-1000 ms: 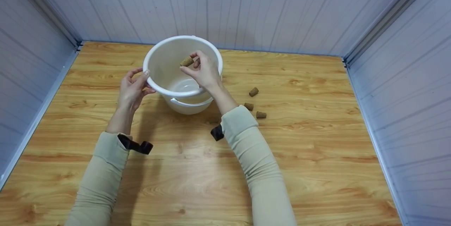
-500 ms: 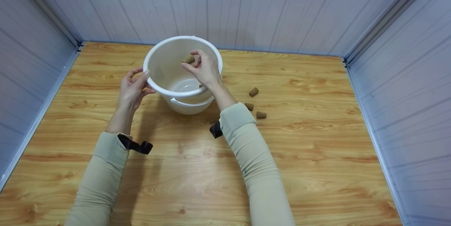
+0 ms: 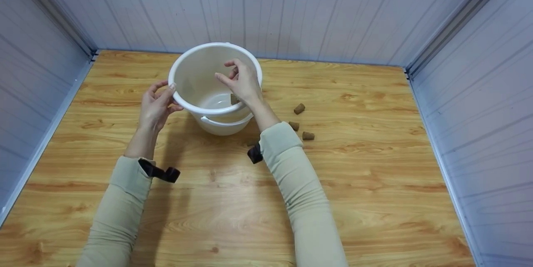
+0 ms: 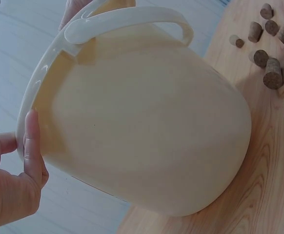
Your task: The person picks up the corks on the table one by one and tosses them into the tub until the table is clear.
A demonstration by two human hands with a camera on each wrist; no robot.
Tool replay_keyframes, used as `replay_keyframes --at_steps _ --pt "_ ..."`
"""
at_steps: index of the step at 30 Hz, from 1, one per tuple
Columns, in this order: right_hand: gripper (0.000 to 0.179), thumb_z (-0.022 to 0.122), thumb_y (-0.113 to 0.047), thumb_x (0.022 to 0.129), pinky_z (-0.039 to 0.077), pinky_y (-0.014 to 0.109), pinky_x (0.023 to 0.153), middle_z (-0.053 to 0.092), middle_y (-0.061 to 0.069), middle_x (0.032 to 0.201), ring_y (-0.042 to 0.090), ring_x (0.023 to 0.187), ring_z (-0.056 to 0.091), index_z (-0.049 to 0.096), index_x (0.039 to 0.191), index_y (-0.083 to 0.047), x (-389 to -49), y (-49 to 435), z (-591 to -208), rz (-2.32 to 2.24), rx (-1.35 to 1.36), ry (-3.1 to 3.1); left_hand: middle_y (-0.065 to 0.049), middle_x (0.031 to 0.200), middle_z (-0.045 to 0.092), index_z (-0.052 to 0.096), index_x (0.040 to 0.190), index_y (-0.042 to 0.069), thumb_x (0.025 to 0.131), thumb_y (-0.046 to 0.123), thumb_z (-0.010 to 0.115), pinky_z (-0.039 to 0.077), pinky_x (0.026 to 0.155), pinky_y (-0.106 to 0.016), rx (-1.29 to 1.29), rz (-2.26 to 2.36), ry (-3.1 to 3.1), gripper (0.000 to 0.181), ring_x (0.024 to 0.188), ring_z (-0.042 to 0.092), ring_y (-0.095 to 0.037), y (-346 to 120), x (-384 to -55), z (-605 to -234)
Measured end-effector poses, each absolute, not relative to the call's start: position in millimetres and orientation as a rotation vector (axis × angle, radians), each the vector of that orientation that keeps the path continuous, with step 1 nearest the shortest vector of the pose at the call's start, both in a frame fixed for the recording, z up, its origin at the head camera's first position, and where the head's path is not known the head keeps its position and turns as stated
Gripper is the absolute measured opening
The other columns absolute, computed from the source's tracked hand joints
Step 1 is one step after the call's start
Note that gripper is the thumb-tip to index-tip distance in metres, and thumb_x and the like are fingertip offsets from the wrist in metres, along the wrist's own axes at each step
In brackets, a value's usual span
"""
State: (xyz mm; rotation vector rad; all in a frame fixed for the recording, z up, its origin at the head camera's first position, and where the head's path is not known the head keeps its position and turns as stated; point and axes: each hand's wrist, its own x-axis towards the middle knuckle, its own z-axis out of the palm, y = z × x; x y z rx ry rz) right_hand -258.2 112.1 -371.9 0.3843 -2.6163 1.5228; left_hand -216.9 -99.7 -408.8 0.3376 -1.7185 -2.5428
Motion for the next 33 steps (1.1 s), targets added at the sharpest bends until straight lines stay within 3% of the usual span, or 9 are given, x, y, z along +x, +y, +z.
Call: replay_keyframes --at_steps 8,17,26,33 --pt "0.034 0.069 -0.022 0.078 0.041 0.015 0.052 0.052 0.001 0.071 0.009 0.061 0.048 0.059 0.104 -0.003 -253.8 116.9 -371.5 1.566 0.370 -2.548 -0.007 0.067 0.054 0.038 0.120 -0.001 0.088 0.008 0.055 0.053 0.040 -0.022 0.350 -2.532 -1.724 0.037 0.047 0.053 -0.012 -99.7 -217.5 -410.5" --pt "0.032 0.069 -0.018 0.078 0.042 0.016 0.051 0.053 0.003 0.072 0.011 0.061 0.048 0.059 0.102 0.000 -246.5 126.4 -373.2 1.628 0.403 -2.430 -0.013 0.076 0.055 0.039 0.120 0.001 0.087 0.009 0.056 0.055 0.043 -0.024 0.389 -2.524 -1.753 0.038 0.049 0.054 -0.012 -100.5 -218.1 -409.1" --pt "0.026 0.066 -0.003 0.079 0.043 0.017 0.053 0.052 0.007 0.072 0.013 0.062 0.048 0.058 0.100 0.008 -216.7 132.3 -354.2 1.677 0.408 -2.338 -0.010 0.076 0.055 0.038 0.121 0.002 0.087 0.012 0.057 0.056 0.046 -0.024 0.387 -2.524 -1.780 0.040 0.051 0.054 -0.012 -100.7 -217.0 -407.5" --pt "0.024 0.063 -0.002 0.080 0.043 0.015 0.050 0.052 0.008 0.073 0.014 0.062 0.048 0.056 0.100 0.010 -204.0 139.0 -357.2 1.696 0.431 -2.261 -0.009 0.072 0.053 0.036 0.121 -0.001 0.087 0.008 0.055 0.055 0.043 -0.023 0.322 -2.559 -1.718 0.040 0.049 0.054 -0.012 -100.5 -215.7 -408.6"
